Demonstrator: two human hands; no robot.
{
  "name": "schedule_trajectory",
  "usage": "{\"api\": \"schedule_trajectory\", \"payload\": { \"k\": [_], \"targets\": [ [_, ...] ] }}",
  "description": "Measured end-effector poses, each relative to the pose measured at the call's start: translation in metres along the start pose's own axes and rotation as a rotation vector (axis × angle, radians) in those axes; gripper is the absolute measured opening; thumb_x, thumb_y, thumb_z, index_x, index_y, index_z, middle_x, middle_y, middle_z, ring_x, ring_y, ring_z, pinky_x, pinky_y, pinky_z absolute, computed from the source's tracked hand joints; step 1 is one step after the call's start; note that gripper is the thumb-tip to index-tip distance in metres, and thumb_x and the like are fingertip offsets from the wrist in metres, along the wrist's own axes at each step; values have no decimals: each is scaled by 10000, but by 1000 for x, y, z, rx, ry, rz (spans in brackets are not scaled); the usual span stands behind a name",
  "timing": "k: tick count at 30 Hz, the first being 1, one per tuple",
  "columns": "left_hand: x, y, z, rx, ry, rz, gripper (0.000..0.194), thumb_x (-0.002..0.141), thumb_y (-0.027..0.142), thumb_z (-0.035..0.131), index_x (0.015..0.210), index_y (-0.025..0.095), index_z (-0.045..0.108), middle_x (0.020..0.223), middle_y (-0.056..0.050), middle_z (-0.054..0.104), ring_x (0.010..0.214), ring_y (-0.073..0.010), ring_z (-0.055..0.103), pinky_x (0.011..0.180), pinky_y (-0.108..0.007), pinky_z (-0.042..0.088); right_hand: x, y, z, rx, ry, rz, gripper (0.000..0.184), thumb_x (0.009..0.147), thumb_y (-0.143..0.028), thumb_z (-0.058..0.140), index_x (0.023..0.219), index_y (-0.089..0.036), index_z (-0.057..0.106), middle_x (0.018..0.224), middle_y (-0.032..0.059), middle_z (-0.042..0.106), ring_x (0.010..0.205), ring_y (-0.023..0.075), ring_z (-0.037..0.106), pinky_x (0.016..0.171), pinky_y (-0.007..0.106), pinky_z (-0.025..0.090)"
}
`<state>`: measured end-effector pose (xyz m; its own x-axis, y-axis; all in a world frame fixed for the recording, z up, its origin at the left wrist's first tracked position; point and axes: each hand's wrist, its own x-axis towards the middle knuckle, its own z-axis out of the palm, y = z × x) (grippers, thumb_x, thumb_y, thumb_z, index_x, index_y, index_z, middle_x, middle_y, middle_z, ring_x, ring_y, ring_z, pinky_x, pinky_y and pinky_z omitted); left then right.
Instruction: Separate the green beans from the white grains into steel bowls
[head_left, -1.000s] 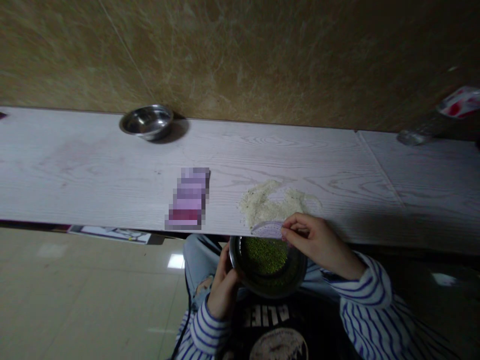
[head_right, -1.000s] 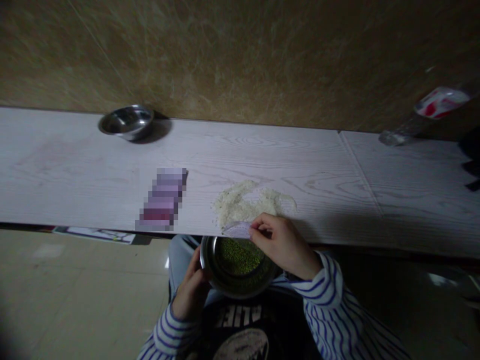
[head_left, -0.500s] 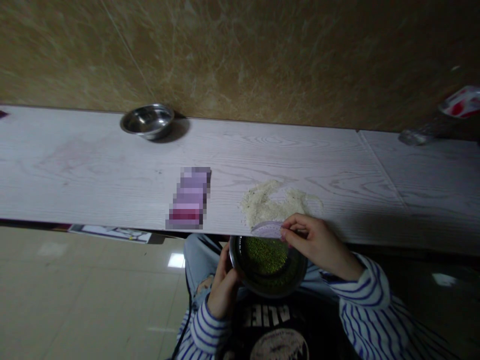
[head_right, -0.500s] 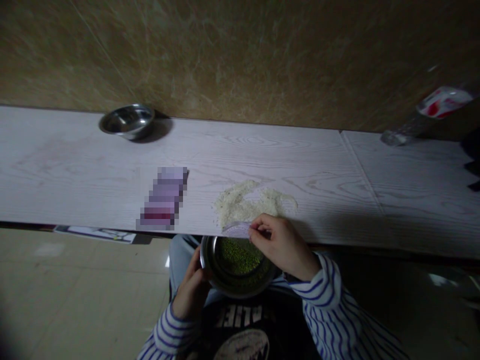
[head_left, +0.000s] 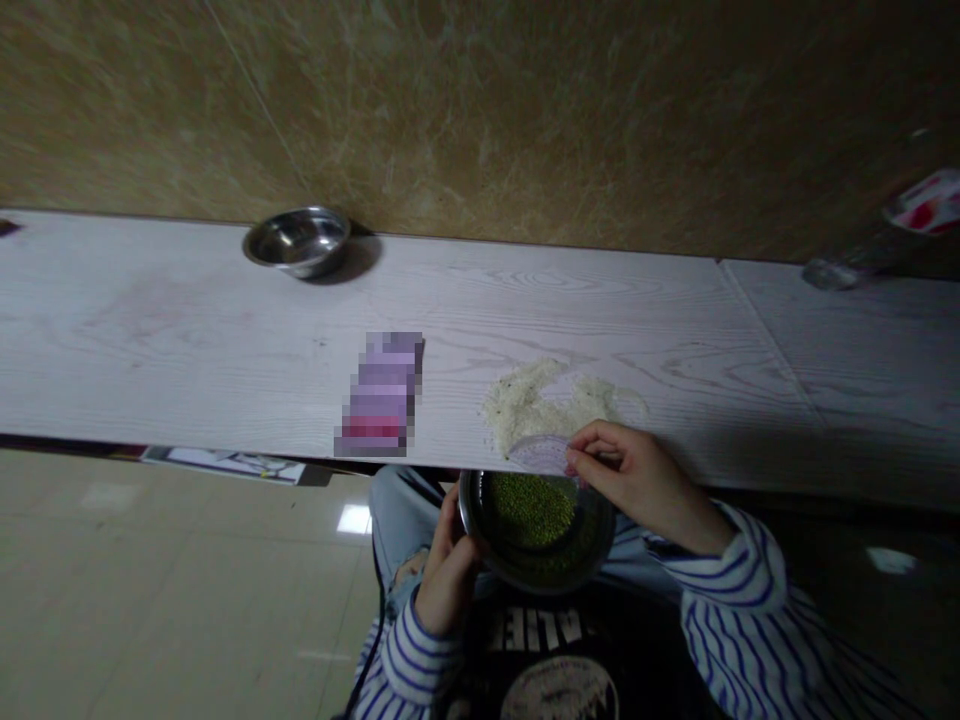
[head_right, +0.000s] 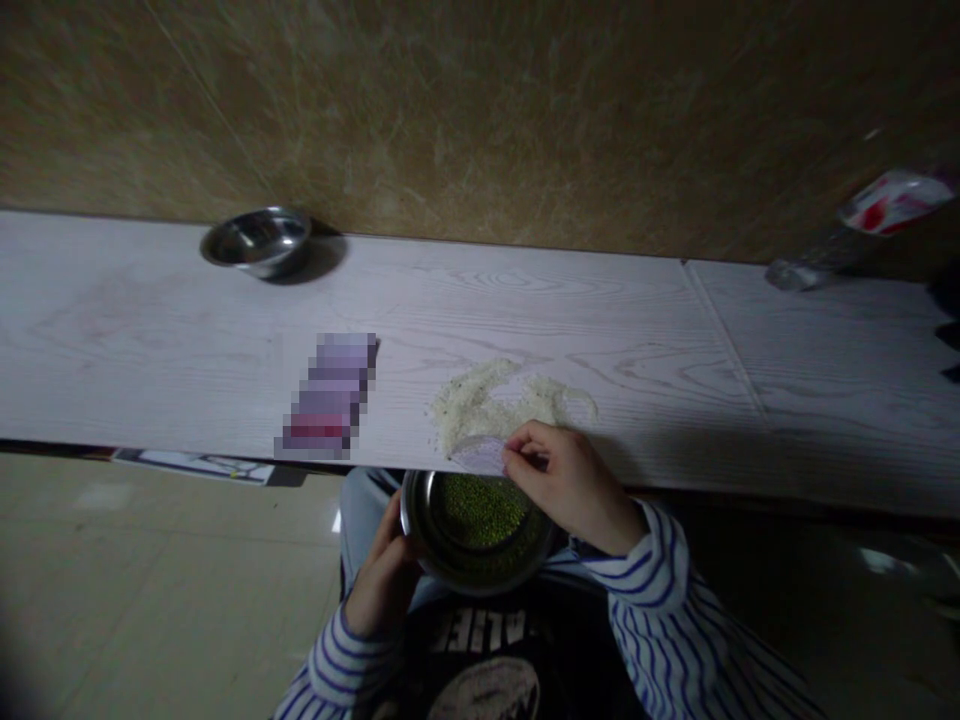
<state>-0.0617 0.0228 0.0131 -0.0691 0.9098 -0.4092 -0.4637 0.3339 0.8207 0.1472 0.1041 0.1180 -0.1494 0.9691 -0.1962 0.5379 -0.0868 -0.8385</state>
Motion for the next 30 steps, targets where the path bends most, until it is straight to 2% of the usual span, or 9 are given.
{"api": "schedule_trajectory", "payload": {
  "k": [3,5,8,12,18,24,30],
  "targets": [
    [0,0,-1,-95,-50,-35,635,703,213,688,1327,271,590,1410,-39,590,1386,-310,408,1145,-445,304,0,-2,-2,-4,-11,-13,91,822,-274,589,800,-203,641,666,18,682,641,163,656,583,275,493],
    [0,1,0,-108,-45,-51,632,704,196,679,1325,266,587,1402,-41,595,1376,-304,420,1135,-434,320,0,-2,-3,-3,-11,-16,94,823,-274,588,799,-201,643,664,18,681,644,163,657,577,272,492],
    [-1,2,1,-90,-27,-81,665,683,181,666,1336,261,571,1409,-44,592,1366,-309,430,1102,-430,372,0,-2,-3,-4,-12,-10,92,822,-270,593,803,-201,648,672,22,685,652,165,660,576,270,496],
    [-1,5,1,-60,-13,-61,672,684,199,656,1347,240,557,1437,-54,569,1390,-304,407,1124,-440,341,0,-4,-1,-12,-25,-9,90,828,-270,591,808,-206,651,689,21,690,658,162,659,581,269,498],
    [-1,5,-1,-46,-9,-69,695,673,206,661,1358,249,548,1424,-67,574,1372,-314,429,1076,-449,401,-2,-4,0,2,-67,-45,93,835,-280,596,801,-212,650,702,15,698,663,157,662,587,262,503],
    [-2,4,2,-120,46,-95,708,663,196,650,1360,243,540,1382,-62,604,1317,-317,477,1017,-410,448,-5,-1,3,-42,52,-28,100,846,-284,586,831,-209,651,726,26,722,670,166,682,599,273,515],
    [-3,12,5,-113,35,-129,685,669,213,664,1342,265,553,1331,-56,653,1270,-314,531,1000,-417,458,-4,-13,15,-207,110,-160,88,862,-253,579,823,-225,652,745,16,738,693,165,698,618,269,515]
  ]
}}
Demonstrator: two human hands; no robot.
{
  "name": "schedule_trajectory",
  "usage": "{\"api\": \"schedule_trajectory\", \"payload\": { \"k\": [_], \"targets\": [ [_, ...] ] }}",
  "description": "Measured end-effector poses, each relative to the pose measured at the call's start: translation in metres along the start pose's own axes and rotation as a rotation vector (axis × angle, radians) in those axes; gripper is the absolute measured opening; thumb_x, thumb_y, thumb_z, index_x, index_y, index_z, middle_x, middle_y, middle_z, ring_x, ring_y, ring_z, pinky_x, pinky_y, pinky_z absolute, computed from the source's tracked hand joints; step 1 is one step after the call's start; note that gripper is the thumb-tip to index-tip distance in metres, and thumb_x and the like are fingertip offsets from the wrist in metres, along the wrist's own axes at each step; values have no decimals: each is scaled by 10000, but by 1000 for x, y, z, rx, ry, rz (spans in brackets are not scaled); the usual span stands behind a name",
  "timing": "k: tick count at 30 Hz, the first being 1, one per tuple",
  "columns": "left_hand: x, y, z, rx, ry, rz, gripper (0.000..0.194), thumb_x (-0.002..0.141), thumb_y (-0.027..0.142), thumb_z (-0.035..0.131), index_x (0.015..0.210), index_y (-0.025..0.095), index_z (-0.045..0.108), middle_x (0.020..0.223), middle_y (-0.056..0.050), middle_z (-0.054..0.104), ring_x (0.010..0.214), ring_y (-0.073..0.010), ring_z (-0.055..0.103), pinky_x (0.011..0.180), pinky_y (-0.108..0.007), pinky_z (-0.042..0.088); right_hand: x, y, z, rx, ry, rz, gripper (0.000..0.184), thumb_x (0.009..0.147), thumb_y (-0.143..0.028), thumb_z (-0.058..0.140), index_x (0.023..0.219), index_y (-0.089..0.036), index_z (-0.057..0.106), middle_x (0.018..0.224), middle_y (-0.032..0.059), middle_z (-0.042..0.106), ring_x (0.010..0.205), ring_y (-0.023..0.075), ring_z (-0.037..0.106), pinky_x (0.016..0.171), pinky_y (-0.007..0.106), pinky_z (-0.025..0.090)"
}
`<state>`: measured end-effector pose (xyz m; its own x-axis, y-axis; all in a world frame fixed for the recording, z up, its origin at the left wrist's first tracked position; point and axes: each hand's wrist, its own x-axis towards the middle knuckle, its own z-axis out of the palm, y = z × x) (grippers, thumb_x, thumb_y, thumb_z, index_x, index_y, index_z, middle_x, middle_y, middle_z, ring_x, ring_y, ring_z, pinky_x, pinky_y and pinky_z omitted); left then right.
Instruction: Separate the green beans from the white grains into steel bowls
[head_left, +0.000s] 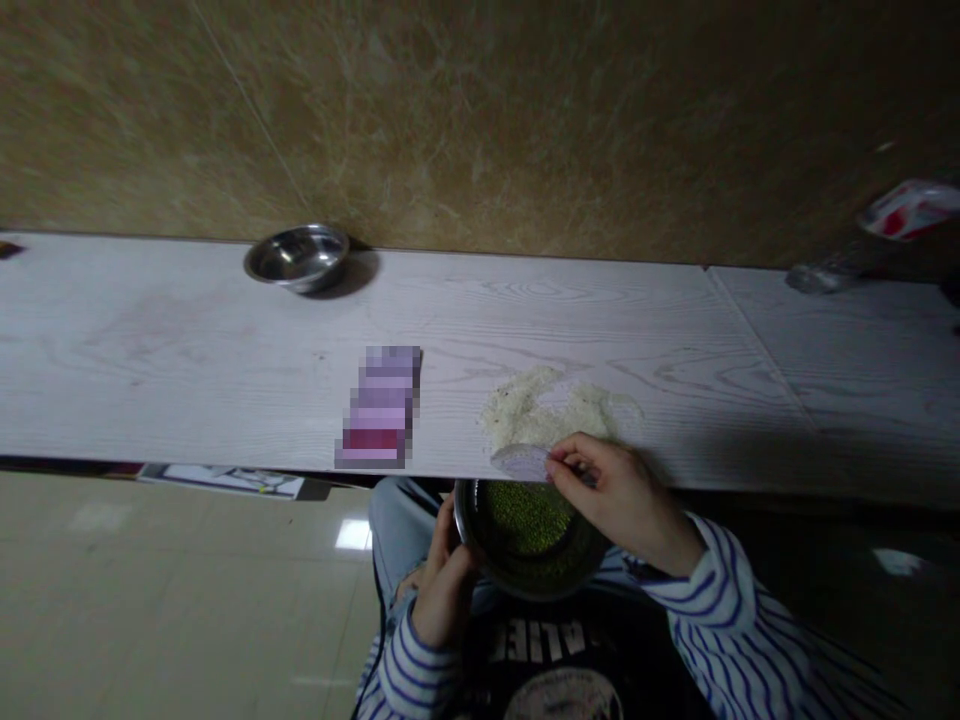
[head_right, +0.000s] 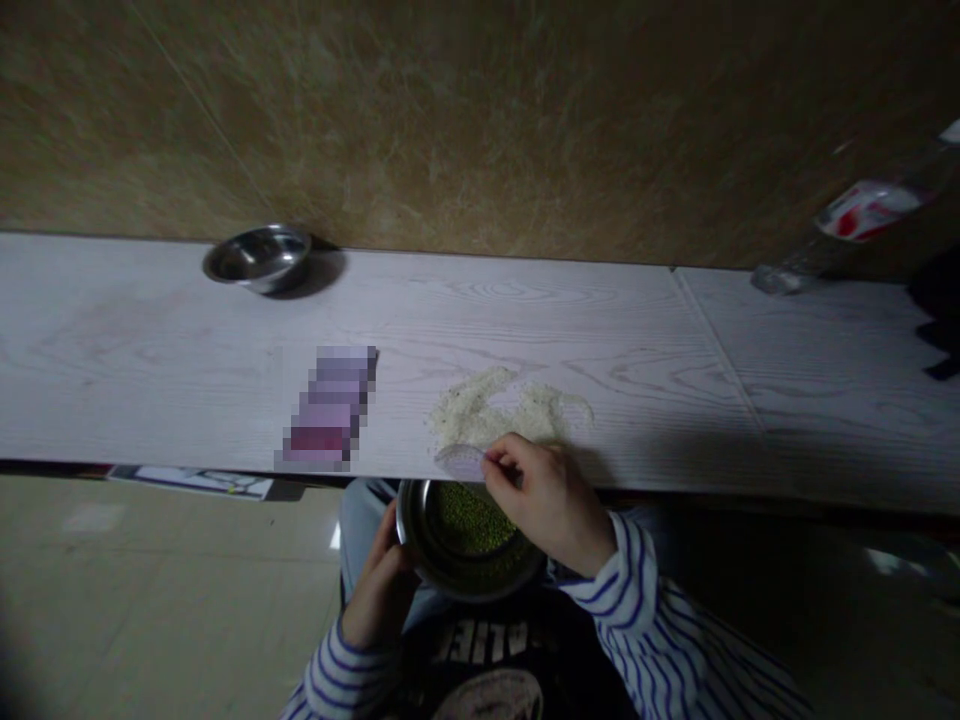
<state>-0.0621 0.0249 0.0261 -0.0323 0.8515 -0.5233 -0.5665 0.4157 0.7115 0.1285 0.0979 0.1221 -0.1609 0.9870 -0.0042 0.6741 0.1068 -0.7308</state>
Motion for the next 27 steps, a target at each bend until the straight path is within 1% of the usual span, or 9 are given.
{"api": "schedule_trajectory", "payload": {
  "k": [5,10,14,17,19,24,27],
  "targets": [
    [0,1,2,33,-14,47,674,684,248,672,1348,236,555,1302,-81,670,1271,-332,533,1031,-463,427,11,7,-9,-94,70,0,85,849,-245,583,817,-223,658,743,24,743,693,178,702,585,265,511],
    [1,-2,3,-24,-7,49,614,673,216,692,1280,245,605,1280,-67,681,1298,-321,510,1086,-450,366,23,18,-23,-150,99,26,90,850,-259,589,820,-219,663,703,23,728,644,175,687,544,257,486],
    [1,-3,3,-41,-10,-12,665,661,206,686,1313,251,565,1326,-67,652,1291,-335,510,1043,-468,416,27,28,-35,-84,97,30,122,865,-298,586,860,-208,668,720,24,728,637,169,685,565,262,493],
    [1,-5,3,-17,-4,-25,662,669,240,687,1319,257,563,1349,-66,634,1305,-332,491,1012,-444,448,24,35,-47,-47,108,42,150,869,-334,593,891,-216,683,743,19,735,655,170,690,596,267,505],
    [1,-6,3,3,-1,-15,652,671,254,691,1312,252,575,1343,-68,634,1316,-326,477,992,-419,462,18,37,-55,-57,90,48,141,864,-329,605,892,-224,696,745,10,740,655,166,689,600,263,501],
    [1,-8,5,10,-3,-59,661,684,256,700,1330,272,560,1285,-70,660,1223,-316,552,892,-403,518,7,37,-63,-165,-81,-32,131,883,-260,587,863,-242,715,787,-2,755,708,158,692,639,259,483],
    [0,-9,6,14,-13,-53,643,691,291,713,1320,296,577,1289,-53,665,1236,-305,546,931,-384,506,11,40,-63,-226,-105,-73,137,888,-237,584,884,-239,721,801,-1,757,726,161,693,668,265,479]
  ]
}}
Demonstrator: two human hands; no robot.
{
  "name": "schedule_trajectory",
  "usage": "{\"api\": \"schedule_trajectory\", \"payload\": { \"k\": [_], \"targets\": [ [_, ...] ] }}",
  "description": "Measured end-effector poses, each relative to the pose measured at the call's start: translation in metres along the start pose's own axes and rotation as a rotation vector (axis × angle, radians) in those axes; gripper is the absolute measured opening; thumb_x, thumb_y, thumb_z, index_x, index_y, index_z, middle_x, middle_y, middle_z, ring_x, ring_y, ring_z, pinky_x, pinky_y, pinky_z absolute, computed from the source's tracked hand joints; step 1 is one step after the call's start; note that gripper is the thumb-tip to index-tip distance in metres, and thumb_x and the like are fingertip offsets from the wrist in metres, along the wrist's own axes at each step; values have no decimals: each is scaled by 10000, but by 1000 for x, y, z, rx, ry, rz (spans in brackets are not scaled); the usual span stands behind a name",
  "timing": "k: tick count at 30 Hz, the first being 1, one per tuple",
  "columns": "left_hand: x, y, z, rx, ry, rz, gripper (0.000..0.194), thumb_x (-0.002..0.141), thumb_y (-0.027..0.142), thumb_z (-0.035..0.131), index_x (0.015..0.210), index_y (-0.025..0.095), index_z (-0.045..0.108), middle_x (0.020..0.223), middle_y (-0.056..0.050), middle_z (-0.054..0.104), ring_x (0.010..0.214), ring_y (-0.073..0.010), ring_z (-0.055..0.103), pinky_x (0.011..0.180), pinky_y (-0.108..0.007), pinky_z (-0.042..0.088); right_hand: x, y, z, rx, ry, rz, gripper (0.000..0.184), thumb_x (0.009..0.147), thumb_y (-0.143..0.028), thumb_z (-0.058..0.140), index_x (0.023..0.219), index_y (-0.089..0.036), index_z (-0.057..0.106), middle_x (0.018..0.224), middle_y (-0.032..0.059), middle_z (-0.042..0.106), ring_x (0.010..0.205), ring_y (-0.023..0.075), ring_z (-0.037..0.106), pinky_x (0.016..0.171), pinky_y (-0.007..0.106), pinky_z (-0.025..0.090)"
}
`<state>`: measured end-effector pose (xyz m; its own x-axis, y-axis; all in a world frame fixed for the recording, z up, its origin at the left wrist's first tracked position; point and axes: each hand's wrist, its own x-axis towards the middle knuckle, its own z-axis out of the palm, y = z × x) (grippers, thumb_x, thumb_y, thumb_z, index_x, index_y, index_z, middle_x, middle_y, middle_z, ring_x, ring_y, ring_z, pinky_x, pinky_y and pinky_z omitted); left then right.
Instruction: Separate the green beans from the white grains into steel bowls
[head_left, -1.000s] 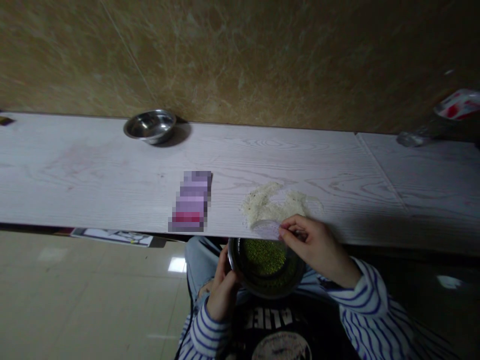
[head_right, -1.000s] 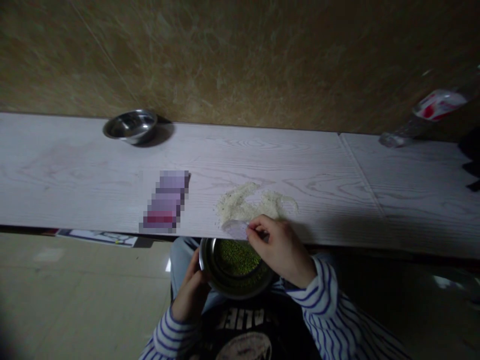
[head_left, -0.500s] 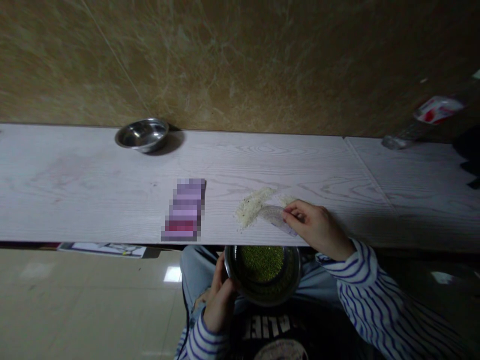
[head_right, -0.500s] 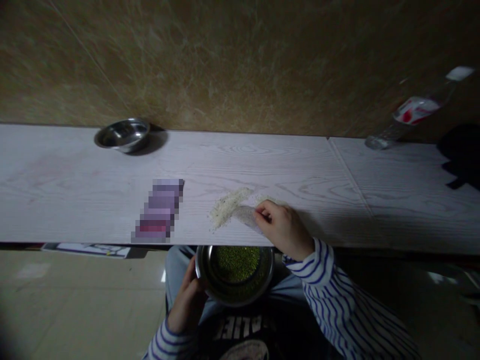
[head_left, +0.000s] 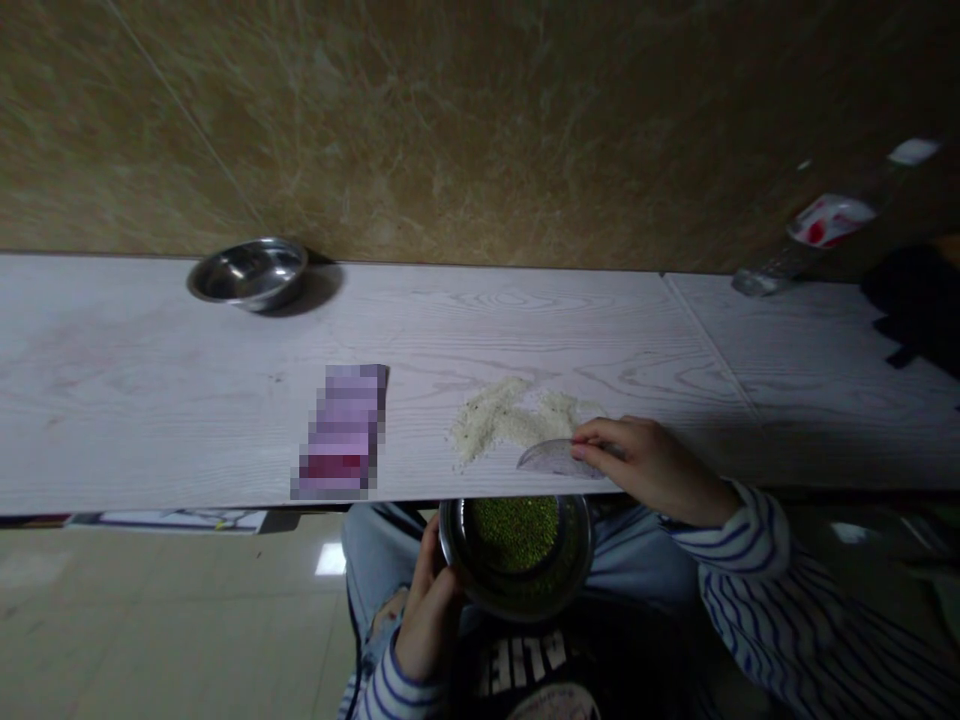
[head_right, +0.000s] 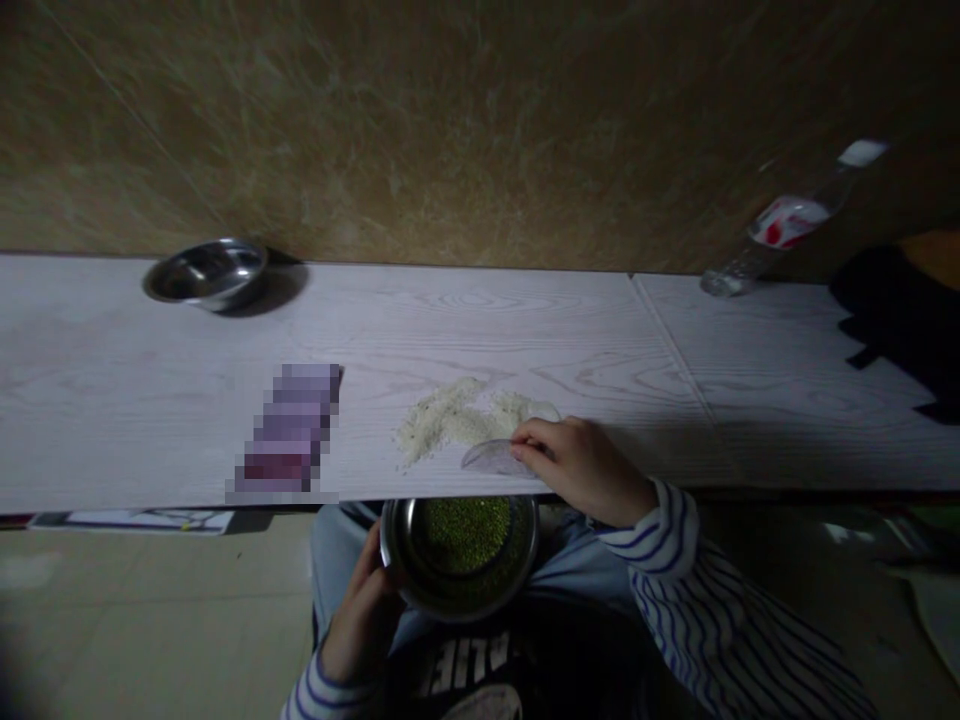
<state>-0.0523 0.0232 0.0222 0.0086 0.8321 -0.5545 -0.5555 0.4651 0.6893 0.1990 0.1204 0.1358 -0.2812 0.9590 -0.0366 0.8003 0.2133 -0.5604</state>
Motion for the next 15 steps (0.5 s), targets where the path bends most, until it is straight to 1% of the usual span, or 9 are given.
{"api": "schedule_trajectory", "payload": {
  "k": [3,5,8,11,15],
  "targets": [
    [0,-1,-1,22,18,25,614,705,295,702,1311,300,599,1294,-40,668,1297,-296,500,994,-362,469,11,7,1,-10,18,-25,141,893,-234,580,903,-222,720,806,8,758,731,162,695,667,264,478],
    [1,-2,-2,15,27,36,611,715,288,702,1317,291,601,1248,-43,690,1310,-296,491,1018,-364,452,20,12,0,-13,40,-33,141,897,-237,577,905,-211,716,786,11,753,713,160,690,653,263,475],
    [1,-3,-3,-17,26,31,639,707,278,714,1333,281,588,1200,-58,707,1271,-314,528,975,-391,484,31,15,-3,-19,73,-57,132,895,-239,582,903,-206,709,754,6,741,684,155,679,633,260,471],
    [2,-5,-5,-31,35,19,654,703,277,711,1343,287,575,1266,-69,677,1251,-335,540,915,-422,516,37,15,-6,-28,115,-74,126,888,-227,582,872,-202,704,738,6,736,661,154,676,612,257,470],
    [4,-5,-7,-39,38,59,656,691,273,699,1336,263,580,1311,-80,654,1304,-335,491,998,-445,460,34,14,-6,1,233,-38,100,877,-231,595,872,-196,688,750,15,749,665,160,695,599,249,490]
  ]
}}
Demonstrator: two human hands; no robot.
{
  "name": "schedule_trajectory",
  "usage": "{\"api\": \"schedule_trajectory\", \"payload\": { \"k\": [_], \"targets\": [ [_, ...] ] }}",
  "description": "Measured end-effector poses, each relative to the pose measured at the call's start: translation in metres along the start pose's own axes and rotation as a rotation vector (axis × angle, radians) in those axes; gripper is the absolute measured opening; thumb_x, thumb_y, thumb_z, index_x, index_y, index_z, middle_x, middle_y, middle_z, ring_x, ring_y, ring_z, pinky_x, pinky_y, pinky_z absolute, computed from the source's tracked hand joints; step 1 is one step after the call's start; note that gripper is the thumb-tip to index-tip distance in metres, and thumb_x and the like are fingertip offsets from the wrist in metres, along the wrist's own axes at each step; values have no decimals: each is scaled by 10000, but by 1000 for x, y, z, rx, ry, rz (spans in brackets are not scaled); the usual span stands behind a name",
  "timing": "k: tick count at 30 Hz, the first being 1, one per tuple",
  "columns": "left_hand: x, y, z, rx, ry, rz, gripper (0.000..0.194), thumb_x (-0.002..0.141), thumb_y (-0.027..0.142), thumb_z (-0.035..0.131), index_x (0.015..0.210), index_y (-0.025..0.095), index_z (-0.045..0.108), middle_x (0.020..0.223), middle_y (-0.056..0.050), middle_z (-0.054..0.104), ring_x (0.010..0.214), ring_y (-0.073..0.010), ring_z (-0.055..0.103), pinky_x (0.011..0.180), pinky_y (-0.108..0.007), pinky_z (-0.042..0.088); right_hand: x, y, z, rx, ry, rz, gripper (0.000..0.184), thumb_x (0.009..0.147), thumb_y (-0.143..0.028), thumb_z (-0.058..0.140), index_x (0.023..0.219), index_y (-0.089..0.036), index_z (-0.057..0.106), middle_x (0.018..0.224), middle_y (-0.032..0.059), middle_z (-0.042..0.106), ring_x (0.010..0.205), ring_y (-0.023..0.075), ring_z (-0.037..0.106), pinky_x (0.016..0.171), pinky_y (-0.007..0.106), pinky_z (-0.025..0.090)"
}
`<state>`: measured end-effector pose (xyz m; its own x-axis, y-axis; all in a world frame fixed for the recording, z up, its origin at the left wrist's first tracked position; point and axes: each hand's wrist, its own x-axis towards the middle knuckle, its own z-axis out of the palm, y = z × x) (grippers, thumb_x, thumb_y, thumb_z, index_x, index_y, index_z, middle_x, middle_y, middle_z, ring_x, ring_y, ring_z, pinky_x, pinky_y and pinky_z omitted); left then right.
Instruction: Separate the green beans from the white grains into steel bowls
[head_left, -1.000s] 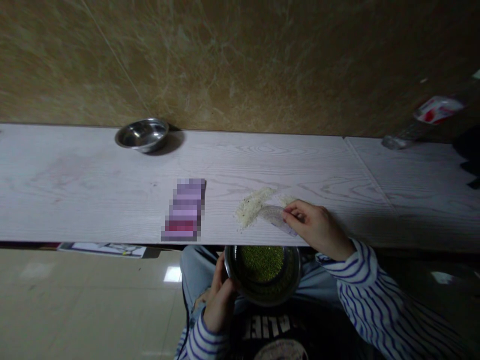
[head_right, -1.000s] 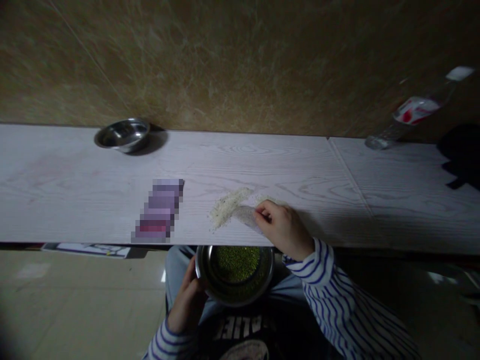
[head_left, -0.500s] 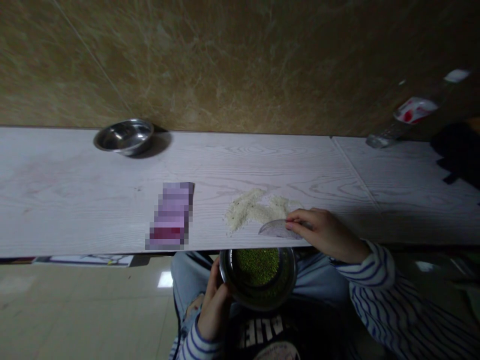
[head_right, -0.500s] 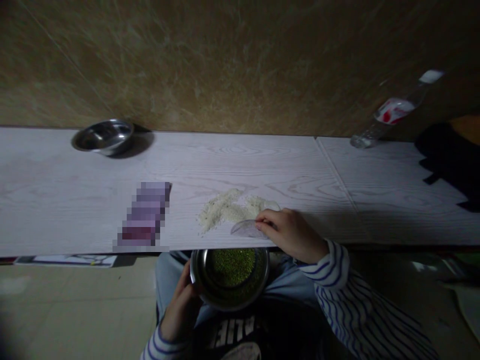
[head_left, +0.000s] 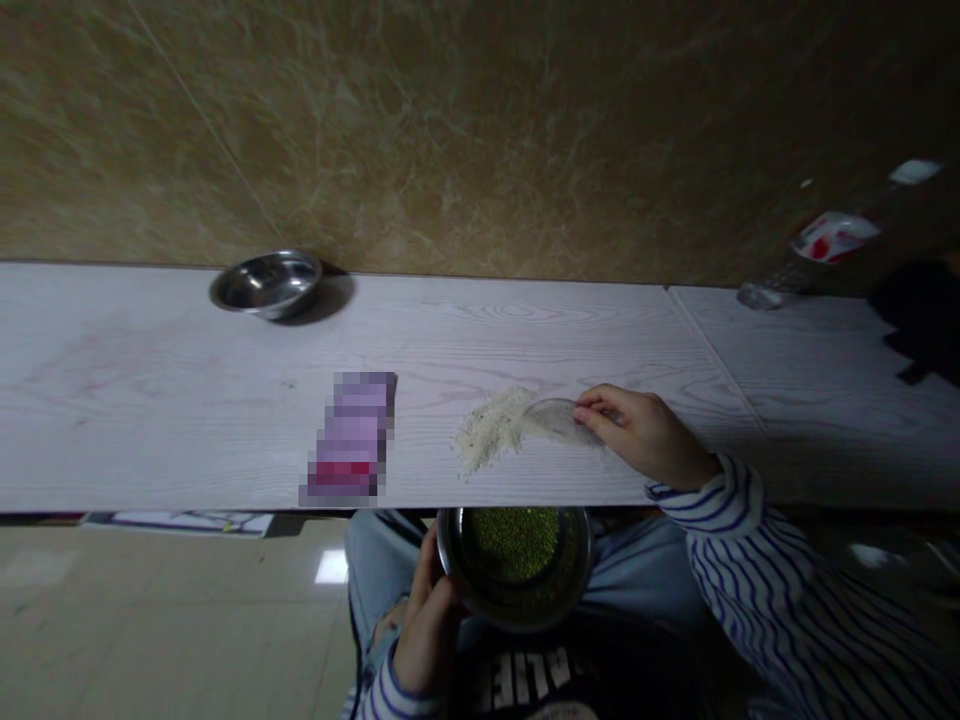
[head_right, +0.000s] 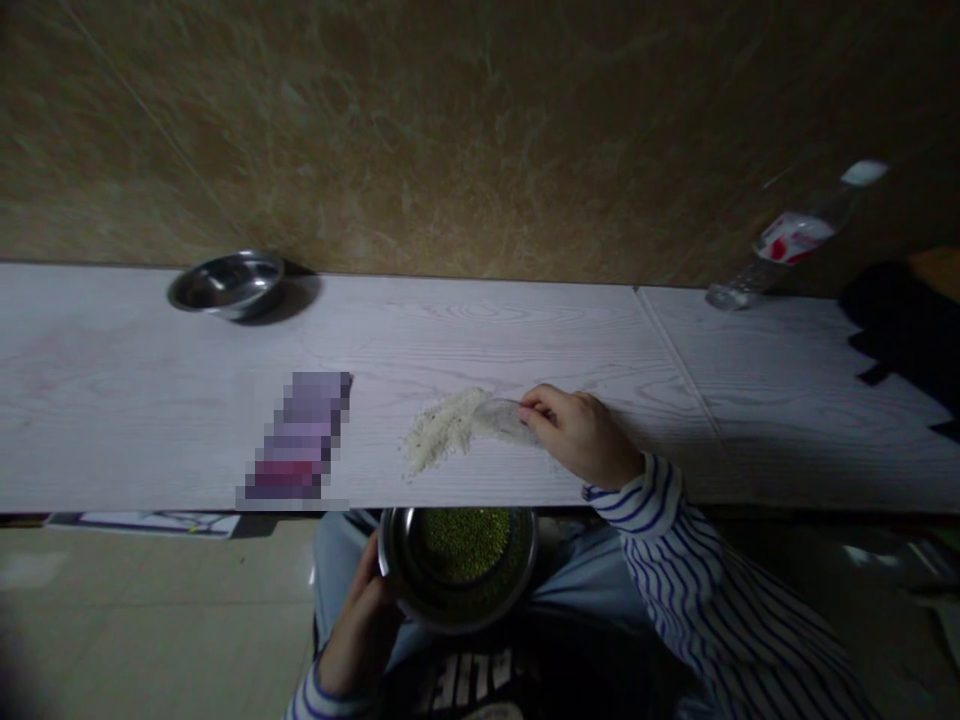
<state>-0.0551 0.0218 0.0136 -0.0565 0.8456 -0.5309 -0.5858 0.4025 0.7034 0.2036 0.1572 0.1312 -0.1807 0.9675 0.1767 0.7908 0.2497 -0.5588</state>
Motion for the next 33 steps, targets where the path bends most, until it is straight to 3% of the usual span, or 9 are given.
{"api": "schedule_trajectory", "payload": {
  "k": [3,7,11,14,19,28,33],
  "targets": [
    [1,1,0,9,-12,-1,656,672,235,690,1320,247,592,1324,-81,649,1312,-349,478,1018,-461,440,-5,-4,2,-37,66,-8,82,877,-224,608,887,-189,681,763,24,755,669,169,702,598,253,495],
    [-1,4,0,2,-15,44,634,700,228,670,1329,242,592,1351,-59,635,1357,-324,437,1089,-434,374,-5,-19,7,-175,111,-177,87,898,-194,599,907,-170,682,817,46,764,738,202,709,702,305,496],
    [-1,3,-4,-5,-20,33,683,708,232,654,1382,240,543,1332,-71,645,1333,-330,466,1078,-454,395,3,-40,14,-262,70,-402,120,933,-176,561,938,-147,677,831,61,759,746,213,702,736,342,452],
    [1,0,-11,0,-15,58,653,712,235,643,1360,254,566,1367,-66,621,1348,-321,453,1089,-441,386,8,-53,21,-294,16,-490,132,940,-164,550,936,-145,681,816,64,750,757,214,699,736,342,421],
    [3,-1,-17,15,15,54,670,692,269,675,1354,288,572,1417,-61,589,1365,-328,434,1073,-448,399,11,-61,27,-313,-30,-546,144,945,-157,549,920,-147,690,820,57,750,793,208,699,731,327,387],
    [7,1,-20,-40,-62,36,661,688,255,714,1334,291,578,1409,-52,592,1384,-336,408,1097,-462,370,5,-59,20,-279,-85,-600,148,955,-167,545,952,-173,693,878,37,757,838,194,698,744,328,368],
    [6,2,-18,-15,-48,52,676,706,264,695,1366,274,549,1436,-69,572,1395,-326,399,1110,-464,351,-5,-61,15,-258,-37,-576,153,961,-176,522,947,-154,672,856,54,755,802,199,699,731,337,403]
  ]
}}
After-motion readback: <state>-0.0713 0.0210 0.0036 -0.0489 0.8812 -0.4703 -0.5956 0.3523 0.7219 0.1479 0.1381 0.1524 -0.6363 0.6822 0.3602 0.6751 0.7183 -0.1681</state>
